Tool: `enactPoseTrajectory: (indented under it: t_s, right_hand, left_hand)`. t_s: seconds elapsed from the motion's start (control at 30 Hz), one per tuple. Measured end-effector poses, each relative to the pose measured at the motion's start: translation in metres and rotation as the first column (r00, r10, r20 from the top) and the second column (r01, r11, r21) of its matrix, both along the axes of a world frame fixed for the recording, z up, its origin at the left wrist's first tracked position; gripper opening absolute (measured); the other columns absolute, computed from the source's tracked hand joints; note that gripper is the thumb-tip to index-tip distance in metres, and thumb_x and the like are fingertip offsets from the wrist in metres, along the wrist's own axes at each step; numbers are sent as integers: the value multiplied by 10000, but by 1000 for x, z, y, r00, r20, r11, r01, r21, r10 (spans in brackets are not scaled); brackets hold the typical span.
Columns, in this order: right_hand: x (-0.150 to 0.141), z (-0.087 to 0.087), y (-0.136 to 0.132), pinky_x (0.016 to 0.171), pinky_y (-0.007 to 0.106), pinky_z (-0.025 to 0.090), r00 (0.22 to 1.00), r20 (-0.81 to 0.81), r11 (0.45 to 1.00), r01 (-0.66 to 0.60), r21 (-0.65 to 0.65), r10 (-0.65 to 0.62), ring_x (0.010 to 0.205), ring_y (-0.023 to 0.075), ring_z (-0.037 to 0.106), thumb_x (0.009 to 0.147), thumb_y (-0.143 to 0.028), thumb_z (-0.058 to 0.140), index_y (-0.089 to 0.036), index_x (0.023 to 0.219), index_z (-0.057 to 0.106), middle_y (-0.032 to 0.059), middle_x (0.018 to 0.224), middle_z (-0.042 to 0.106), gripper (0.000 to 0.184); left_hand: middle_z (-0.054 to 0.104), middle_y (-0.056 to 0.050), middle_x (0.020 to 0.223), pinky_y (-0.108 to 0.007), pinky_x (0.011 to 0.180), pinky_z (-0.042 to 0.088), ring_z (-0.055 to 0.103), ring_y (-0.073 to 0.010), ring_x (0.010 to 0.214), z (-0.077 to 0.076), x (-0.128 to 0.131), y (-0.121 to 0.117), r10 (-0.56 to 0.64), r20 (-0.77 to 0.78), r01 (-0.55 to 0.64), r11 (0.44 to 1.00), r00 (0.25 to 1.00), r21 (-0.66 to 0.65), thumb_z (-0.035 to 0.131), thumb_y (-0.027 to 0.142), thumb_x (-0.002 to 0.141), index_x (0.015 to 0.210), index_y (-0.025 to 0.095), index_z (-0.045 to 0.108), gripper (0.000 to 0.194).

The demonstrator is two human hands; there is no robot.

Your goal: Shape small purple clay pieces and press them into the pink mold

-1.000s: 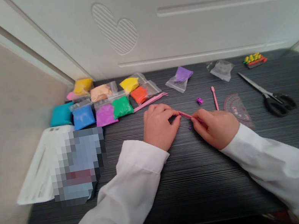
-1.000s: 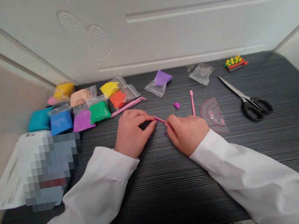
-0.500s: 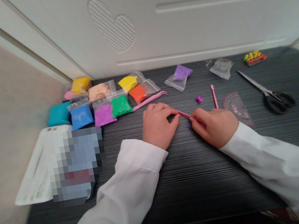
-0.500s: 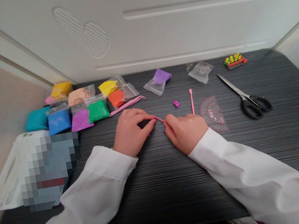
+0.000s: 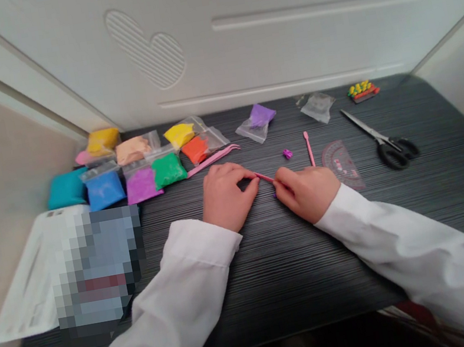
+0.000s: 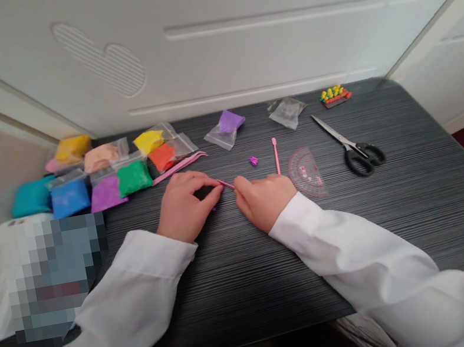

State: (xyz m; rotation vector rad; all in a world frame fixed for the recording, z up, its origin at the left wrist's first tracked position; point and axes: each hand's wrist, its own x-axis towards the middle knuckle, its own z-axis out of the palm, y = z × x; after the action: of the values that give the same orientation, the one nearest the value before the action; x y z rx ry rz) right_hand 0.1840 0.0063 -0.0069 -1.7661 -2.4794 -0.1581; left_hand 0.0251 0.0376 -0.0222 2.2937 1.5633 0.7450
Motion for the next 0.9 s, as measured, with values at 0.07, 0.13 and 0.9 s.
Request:
enactPoseTrajectory:
  t_s: [0.07, 0.13, 0.9]
  right_hand:
    - [1, 0, 0, 487, 264, 164, 1000, -1, 1000, 6, -16, -6, 522, 138, 544, 820, -320, 303, -213, 732, 483, -24, 608, 619, 227]
    - [1, 0, 0, 488, 262, 165, 1000, 2, 1000, 10, -23, -10, 528, 141, 548, 822, -320, 299, -213, 738, 482, -23, 620, 624, 227]
    - [13, 7, -1, 520, 239, 261, 988, -148, 997, 54, 64, -44, 544, 128, 550, 811, -334, 342, -211, 794, 556, -11, 586, 603, 248]
  left_hand:
    - [605, -4, 831, -328, 796, 353, 483, -176, 859, 0, 0, 0, -8, -1, 8, 1000, 1000, 3, 497, 293, 736, 763, 210, 628, 157]
    - [605, -3, 834, -325, 798, 354, 485, -174, 860, 0, -1, 0, -20, -5, 20, 1000, 1000, 4, 496, 292, 736, 759, 210, 627, 156]
    - [637, -11, 753, -272, 667, 430, 564, -148, 711, 10, -22, 7, 8, 322, 81, 961, 947, -264, 514, 302, 704, 776, 182, 620, 176]
